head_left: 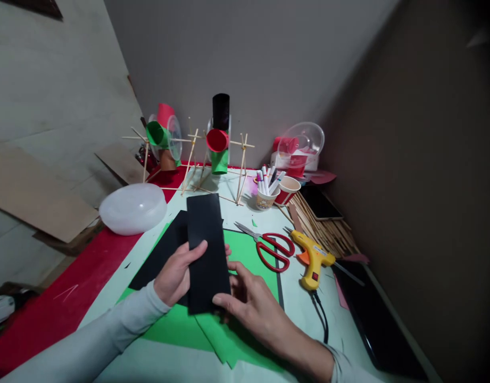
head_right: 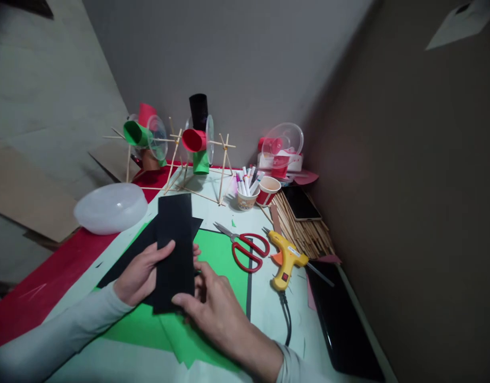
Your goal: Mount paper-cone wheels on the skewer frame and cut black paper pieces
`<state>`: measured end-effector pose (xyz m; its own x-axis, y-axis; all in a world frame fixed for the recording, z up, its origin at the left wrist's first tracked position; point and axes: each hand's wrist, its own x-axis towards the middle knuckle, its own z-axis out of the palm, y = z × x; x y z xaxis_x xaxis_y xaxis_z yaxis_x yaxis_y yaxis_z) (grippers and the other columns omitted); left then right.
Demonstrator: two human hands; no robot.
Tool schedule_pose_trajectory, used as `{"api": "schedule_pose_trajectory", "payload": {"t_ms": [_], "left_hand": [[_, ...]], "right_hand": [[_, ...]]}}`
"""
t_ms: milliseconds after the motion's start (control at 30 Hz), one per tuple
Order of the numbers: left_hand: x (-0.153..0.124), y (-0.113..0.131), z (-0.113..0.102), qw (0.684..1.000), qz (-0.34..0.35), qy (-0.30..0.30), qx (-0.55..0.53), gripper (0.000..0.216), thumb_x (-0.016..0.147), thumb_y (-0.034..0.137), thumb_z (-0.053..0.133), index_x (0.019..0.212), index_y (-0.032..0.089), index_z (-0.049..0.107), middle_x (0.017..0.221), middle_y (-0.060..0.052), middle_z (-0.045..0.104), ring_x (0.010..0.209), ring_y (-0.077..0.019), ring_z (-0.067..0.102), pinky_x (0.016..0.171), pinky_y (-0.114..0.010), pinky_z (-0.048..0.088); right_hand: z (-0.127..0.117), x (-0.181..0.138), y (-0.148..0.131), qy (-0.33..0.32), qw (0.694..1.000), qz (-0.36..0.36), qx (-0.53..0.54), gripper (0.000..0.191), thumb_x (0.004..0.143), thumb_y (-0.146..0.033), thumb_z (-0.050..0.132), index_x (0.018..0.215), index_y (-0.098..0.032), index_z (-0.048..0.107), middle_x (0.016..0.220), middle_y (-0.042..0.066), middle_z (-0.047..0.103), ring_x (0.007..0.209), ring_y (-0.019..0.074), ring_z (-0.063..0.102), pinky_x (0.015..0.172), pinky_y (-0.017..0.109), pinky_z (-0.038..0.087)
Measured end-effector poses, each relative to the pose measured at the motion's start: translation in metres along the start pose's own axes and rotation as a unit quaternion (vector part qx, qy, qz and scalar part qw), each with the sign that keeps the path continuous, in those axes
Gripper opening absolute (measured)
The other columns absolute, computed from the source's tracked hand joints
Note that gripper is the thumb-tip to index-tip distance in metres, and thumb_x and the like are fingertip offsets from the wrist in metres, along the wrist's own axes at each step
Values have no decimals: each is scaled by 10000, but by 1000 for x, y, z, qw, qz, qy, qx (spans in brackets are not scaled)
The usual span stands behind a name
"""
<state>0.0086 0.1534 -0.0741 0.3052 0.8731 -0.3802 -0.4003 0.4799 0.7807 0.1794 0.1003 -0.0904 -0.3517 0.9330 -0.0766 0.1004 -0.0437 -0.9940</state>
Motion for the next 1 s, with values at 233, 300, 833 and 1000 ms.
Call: {"api": "schedule_pose_trajectory", "payload": {"t_ms": [233, 300, 833, 1000], "left_hand": [[3, 29, -22, 932, 178, 33, 312, 362, 775, 356, 770, 1093, 199, 695, 1018, -76, 689, 915, -231, 623, 801, -297, 490], [12, 43, -43, 823, 275, 133, 478, 379, 699, 384, 819, 1011, 199, 710, 961, -88, 656, 915, -260, 588, 824, -303, 449], [34, 56, -93, 565, 124, 169, 798, 673, 807, 560, 632, 1246, 54, 565, 1088, -227, 603, 1078, -432, 595, 907, -487, 451], [40, 58, -99, 587, 131, 166, 782, 661, 760, 569, 670, 1185, 68, 601, 1053, -217, 616, 1054, -410, 600, 928, -466, 427]], "right_hand": [[-21, 2, 10, 130, 989, -3, -71, 308, 907, -415, 569, 1093, -172, 532, 709, -25, 553, 568, 130, 549, 459, 222, 427], [-29, 3, 12, 132, 987, 12, -95, 417, 894, -440, 563, 1193, -159, 486, 681, -42, 517, 529, 137, 544, 436, 238, 456], [-29, 1, 16, 81, 990, 85, -82, 558, 911, -313, 502, 1409, -181, 288, 804, -46, 462, 516, 146, 684, 408, 232, 523], [-26, 0, 16, 83, 989, 81, -92, 536, 908, -287, 514, 1394, -180, 315, 824, -44, 451, 497, 127, 663, 399, 225, 512]]}}
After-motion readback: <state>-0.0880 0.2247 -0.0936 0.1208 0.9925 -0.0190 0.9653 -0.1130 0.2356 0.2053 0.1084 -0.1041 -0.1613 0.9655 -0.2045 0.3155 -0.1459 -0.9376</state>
